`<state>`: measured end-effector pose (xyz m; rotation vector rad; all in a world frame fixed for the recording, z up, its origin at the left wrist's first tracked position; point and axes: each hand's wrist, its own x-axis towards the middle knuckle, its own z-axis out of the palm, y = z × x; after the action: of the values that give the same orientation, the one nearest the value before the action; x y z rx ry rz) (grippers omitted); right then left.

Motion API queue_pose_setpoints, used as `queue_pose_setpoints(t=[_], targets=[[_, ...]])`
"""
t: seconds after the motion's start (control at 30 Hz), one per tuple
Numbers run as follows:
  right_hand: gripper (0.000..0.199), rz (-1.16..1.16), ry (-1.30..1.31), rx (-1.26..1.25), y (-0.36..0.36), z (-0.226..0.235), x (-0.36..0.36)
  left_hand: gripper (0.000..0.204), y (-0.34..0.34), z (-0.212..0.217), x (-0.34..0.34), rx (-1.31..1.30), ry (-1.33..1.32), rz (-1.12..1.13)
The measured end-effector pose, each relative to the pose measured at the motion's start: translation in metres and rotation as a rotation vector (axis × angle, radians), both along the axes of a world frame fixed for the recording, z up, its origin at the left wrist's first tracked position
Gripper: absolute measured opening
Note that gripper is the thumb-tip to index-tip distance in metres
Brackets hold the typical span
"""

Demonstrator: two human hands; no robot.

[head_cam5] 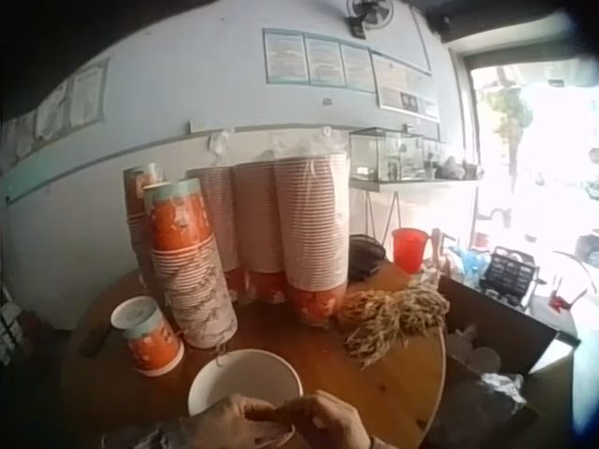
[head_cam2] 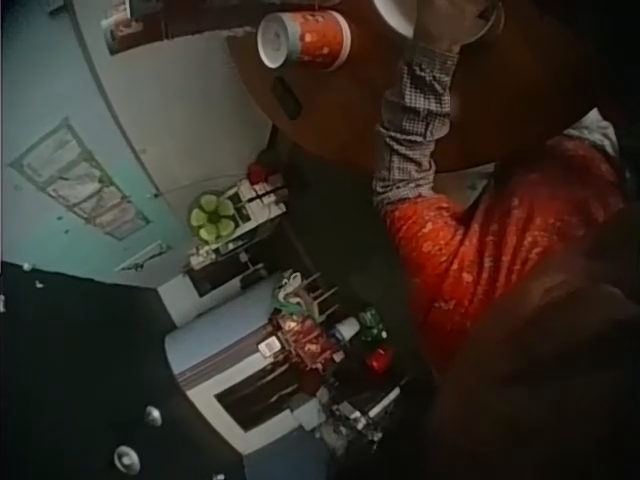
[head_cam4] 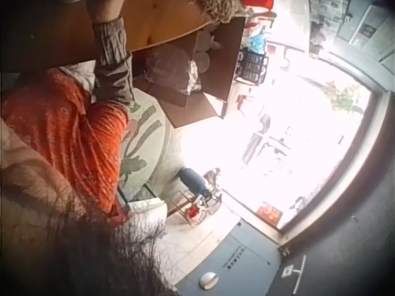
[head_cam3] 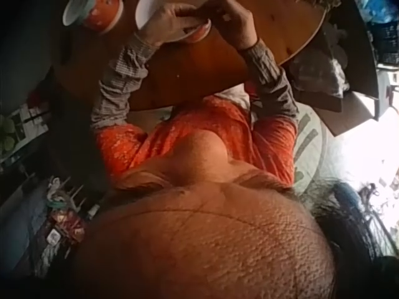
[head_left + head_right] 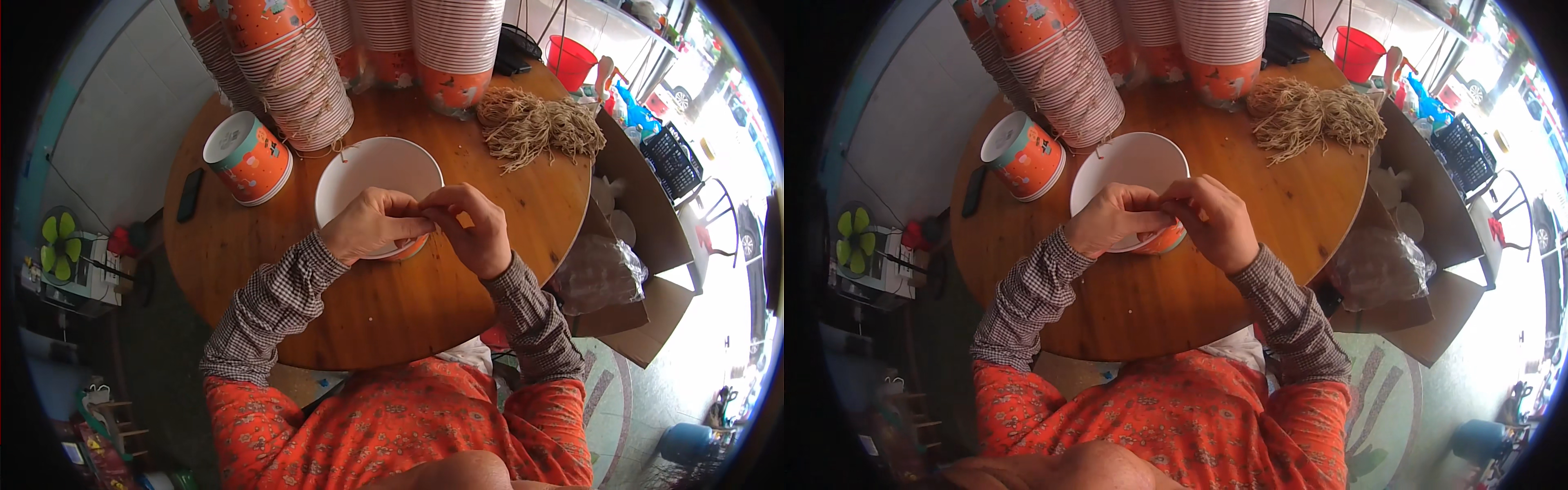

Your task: Attaching string handles to festive paper buckets at a wooden table.

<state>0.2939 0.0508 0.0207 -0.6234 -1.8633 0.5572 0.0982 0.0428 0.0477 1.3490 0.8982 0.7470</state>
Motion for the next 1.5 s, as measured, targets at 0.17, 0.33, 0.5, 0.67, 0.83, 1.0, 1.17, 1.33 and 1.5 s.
queue_pose_setpoints(t=[0.17,0.33,0.5,0.67,0.83,1.0,1.17,1.33,1.5], targets=[[0.016,0.136,-0.136,-0.056,0.022,0.014,0.013,0.014,0.001,0.002,0.002,-0.091,-0.046,-0.01],[0.018,0.197,-0.325,0.062,0.036,0.032,0.014,0.015,0.002,0.002,-0.004,-0.101,-0.08,-0.058],[0.025,0.101,-0.16,0.135,0.045,0.034,0.009,0.018,-0.001,0.006,-0.002,-0.214,-0.098,-0.111],[0.013,0.178,-0.019,-0.059,0.026,0.028,0.012,0.022,-0.004,0.006,-0.003,-0.272,-0.24,-0.013],[0.019,0.269,0.1,-0.429,0.014,0.014,0.016,0.022,-0.002,0.007,-0.004,-0.206,-0.236,0.054],[0.02,0.181,-0.014,-0.238,0.016,0.004,0.017,0.021,0.001,0.001,-0.002,-0.132,-0.163,0.073],[0.014,0.05,-0.184,-0.019,0.004,0.021,0.017,0.021,0.0,0.0,0.003,-0.026,-0.068,0.1],[0.006,-0.08,-0.317,0.128,-0.005,0.034,0.024,0.019,0.001,-0.001,0.006,0.114,0.004,0.09],[0.007,-0.038,-0.076,-0.296,0.002,0.018,0.042,0.018,0.0,-0.005,0.008,0.141,0.061,0.114]])
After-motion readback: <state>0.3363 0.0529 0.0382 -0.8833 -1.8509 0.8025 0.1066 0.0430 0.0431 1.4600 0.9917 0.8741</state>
